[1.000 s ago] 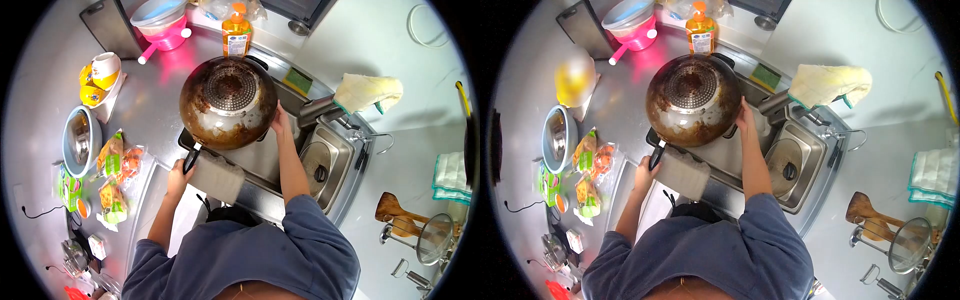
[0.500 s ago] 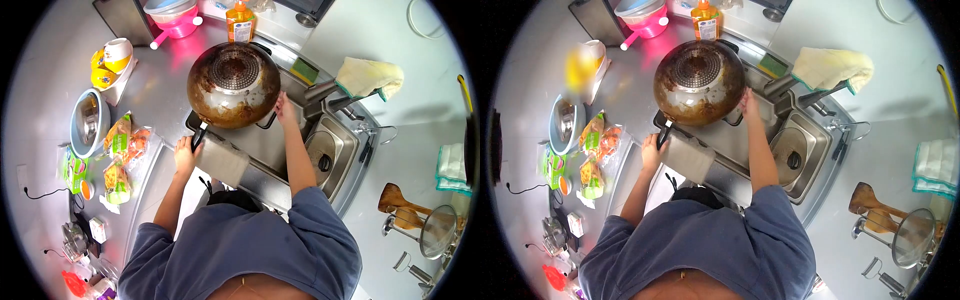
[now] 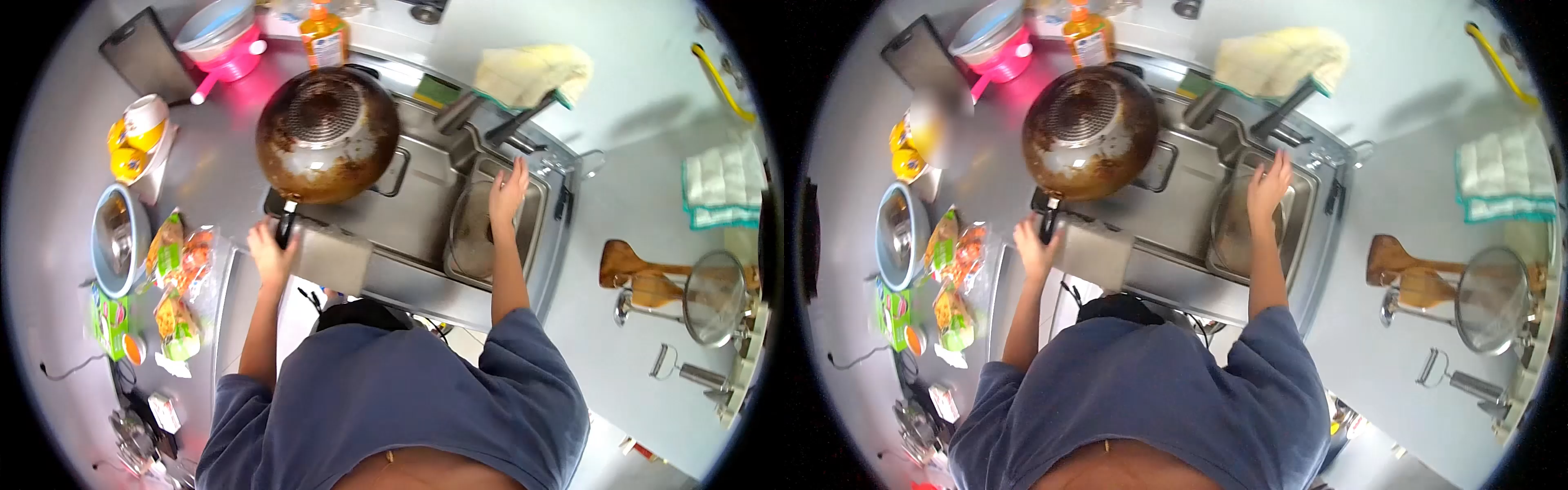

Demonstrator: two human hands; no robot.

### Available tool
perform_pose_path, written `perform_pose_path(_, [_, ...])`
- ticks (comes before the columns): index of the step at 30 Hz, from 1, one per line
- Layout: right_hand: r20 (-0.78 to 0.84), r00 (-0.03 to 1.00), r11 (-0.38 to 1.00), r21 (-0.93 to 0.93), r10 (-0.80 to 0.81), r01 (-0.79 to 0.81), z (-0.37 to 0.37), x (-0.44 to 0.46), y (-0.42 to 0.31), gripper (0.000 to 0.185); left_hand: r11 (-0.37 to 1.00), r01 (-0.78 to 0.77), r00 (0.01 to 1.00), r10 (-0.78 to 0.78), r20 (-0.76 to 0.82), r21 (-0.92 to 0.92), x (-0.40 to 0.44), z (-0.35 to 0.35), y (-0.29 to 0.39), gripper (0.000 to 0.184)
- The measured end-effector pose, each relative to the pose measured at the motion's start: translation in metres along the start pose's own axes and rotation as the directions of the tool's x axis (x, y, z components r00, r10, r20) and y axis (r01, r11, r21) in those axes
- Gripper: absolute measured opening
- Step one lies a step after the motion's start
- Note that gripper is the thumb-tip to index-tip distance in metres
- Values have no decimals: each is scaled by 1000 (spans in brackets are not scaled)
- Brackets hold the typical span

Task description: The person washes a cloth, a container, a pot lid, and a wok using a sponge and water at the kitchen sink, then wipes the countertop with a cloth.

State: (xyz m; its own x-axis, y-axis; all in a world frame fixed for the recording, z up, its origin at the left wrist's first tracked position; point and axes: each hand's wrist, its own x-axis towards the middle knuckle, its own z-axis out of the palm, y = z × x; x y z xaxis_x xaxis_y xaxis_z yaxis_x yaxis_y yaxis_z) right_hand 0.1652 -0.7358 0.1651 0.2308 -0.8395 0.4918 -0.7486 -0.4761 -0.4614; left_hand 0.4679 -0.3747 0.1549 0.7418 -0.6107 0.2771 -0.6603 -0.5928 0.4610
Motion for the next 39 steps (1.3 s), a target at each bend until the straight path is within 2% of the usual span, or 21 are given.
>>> perform_pose_path(3, [36,994,913,-393,-103,109,-10,42,36,48,982,-134,972,104,-212,-131,4,-5,16,38])
perform_pose_path(6, [219,968,785,-574,-125,232,-14,65,70,49,750,-134,988,154,-26,-648,23,-7,80,14])
perform_pose_path(7, [302,941,723,-615,-154,316,-14,69,77,48,444,180,969,74,236,-878,28,-5,111,17])
perform_pose_path(8, [320,933,753,-571,-162,326,-14,72,83,47,301,317,919,136,369,-899,40,1,137,22])
perform_pose_path(11, [288,941,816,-491,-180,306,-9,73,89,46,-229,708,702,127,701,-668,84,53,207,29])
perform_pose_path(15, [257,959,886,-407,-122,222,-6,75,94,44,-601,757,333,19,943,-255,147,152,255,22])
perform_pose_path(19, [170,984,913,-390,-59,122,-3,57,63,41,-570,764,367,-3,930,-303,156,193,279,31])
perform_pose_path(20, [266,964,997,-72,15,4,4,43,48,42,-168,860,475,-77,876,-481,153,177,286,35])
perform_pose_path(21, [384,922,960,240,43,-145,16,27,30,43,271,734,655,-37,755,-623,153,180,281,39])
perform_pose_path(22, [487,847,685,543,213,-485,33,8,0,43,655,448,802,5,597,-608,153,184,276,44])
perform_pose_path(23, [646,705,219,672,293,-707,51,-7,-28,43,883,6,890,209,404,-470,153,200,261,49])
perform_pose_path(25, [876,408,-401,481,257,-780,83,-14,-56,37,875,47,914,156,373,-481,145,179,262,43])
perform_pose_path(26, [891,319,-476,444,324,-759,89,-6,-81,35,865,126,886,122,447,-486,142,167,262,35])
perform_pose_path(27, [898,317,-469,431,304,-771,117,-2,-71,35,849,202,852,94,516,-488,139,157,260,26])
perform_pose_path(29, [828,515,-583,311,-221,-751,184,-2,-32,32,881,97,807,203,554,-464,132,146,248,24])
perform_pose_path(30, [868,493,-653,401,48,-642,167,6,-68,29,897,-28,850,254,462,-442,124,150,242,23])
perform_pose_path(31, [921,386,-551,349,53,-758,161,21,-77,28,902,-147,877,309,368,-406,117,154,235,23])
perform_pose_path(33, [919,335,-481,204,-205,-853,216,37,-23,27,925,-166,786,334,521,-342,120,120,229,33])
perform_pose_path(35, [930,354,-283,368,99,-886,227,43,-17,27,912,-353,903,390,177,-209,99,135,219,43])
perform_pose_path(37, [873,485,-165,472,-51,-866,197,45,-36,30,918,-311,898,369,241,-248,91,121,219,47])
perform_pose_path(39, [883,456,16,457,111,-889,183,52,-41,34,856,-28,813,319,487,-516,98,82,217,45])
